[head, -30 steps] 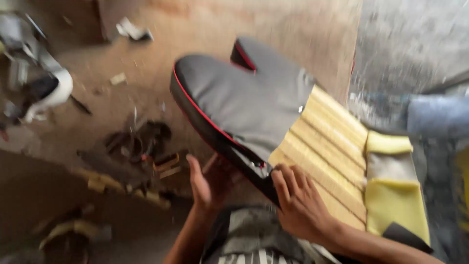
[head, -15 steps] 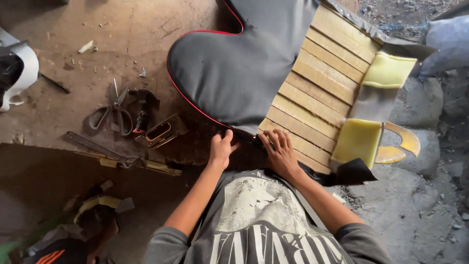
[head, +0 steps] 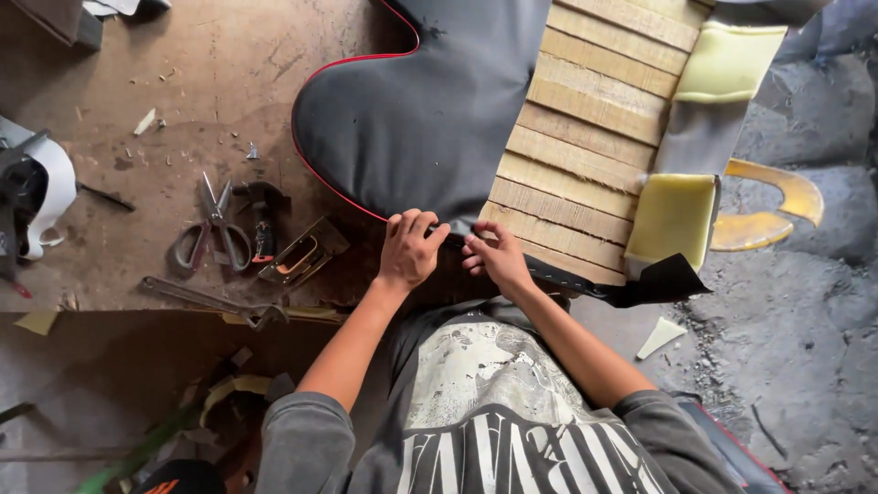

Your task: The person is attaching a black vinyl cover to a wooden seat frame using a staple gun, stretching the material for a tight fit.

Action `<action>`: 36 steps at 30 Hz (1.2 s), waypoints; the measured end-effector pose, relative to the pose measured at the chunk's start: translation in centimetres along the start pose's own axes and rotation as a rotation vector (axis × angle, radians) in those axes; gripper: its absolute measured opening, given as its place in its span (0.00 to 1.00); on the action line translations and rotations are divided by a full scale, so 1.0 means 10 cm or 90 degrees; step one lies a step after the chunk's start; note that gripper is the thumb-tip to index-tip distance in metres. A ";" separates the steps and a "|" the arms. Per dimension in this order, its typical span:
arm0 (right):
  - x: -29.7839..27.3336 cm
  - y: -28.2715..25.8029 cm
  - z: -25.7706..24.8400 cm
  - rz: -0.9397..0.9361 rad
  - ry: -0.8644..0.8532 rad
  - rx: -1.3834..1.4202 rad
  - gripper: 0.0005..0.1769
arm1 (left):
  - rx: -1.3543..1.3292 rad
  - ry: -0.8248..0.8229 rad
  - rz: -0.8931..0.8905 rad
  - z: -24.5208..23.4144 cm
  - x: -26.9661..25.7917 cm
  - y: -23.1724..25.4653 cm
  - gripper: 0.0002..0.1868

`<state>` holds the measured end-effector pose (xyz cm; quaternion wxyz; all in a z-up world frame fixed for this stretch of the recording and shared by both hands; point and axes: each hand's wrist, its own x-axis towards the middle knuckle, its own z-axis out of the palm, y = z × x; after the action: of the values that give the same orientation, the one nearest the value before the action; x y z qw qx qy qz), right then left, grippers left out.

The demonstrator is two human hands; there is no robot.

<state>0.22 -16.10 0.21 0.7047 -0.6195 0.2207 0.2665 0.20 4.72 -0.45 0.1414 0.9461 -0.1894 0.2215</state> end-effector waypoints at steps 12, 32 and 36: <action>-0.23 -0.03 0.24 0.032 0.116 0.041 0.26 | -0.124 0.019 0.141 0.00 0.08 -0.17 0.11; 0.11 0.61 0.13 -0.300 0.204 -0.297 0.18 | -0.284 -0.036 0.139 0.08 -0.02 -0.46 0.03; 0.08 0.68 0.13 -0.354 0.207 -0.335 0.16 | -0.272 -0.034 0.152 0.04 -0.04 -0.46 0.05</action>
<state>-3.60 -14.11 -5.32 0.5233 -0.8485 0.0778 0.0118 1.94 8.82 -1.86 0.3061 0.8712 -0.3459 0.1666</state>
